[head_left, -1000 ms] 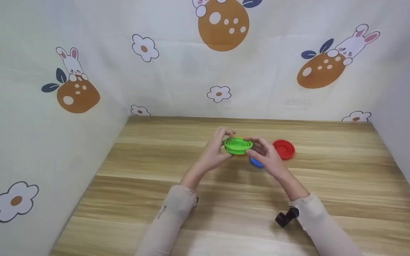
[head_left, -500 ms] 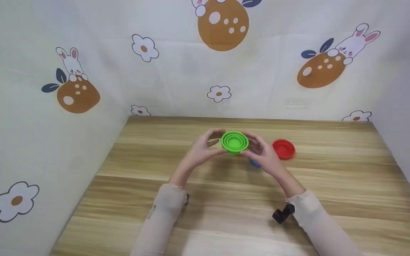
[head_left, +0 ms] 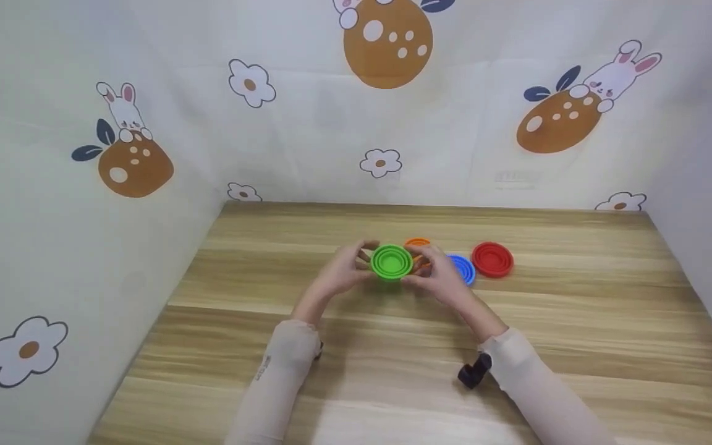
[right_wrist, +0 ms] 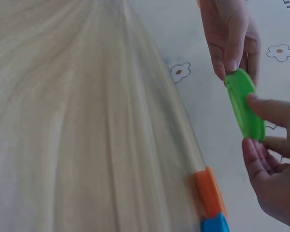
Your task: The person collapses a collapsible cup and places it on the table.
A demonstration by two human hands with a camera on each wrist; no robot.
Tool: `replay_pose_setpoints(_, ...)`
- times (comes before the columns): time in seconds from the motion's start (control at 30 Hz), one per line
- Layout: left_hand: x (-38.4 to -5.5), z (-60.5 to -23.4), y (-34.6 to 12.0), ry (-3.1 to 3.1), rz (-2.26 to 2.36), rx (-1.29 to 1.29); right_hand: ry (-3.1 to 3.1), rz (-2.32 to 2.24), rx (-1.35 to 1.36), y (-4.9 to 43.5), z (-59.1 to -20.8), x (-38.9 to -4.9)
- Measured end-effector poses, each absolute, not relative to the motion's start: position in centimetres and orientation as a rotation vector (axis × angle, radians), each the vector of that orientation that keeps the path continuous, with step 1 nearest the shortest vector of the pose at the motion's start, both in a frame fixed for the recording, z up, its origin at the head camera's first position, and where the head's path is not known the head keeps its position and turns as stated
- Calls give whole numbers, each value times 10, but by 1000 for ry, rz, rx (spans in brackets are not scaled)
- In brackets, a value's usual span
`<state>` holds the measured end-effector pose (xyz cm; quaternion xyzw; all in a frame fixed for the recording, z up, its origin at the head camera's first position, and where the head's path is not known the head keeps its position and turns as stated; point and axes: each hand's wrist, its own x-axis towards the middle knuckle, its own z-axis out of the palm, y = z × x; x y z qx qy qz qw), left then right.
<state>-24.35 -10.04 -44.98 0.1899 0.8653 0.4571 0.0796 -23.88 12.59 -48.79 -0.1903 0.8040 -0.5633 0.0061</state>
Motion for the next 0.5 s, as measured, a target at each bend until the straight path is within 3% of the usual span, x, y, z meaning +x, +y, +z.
replay_pose_setpoints(0.5,-252,-460,-95,2502,1118,318,2446,-1626,-442,120,-508,-243)
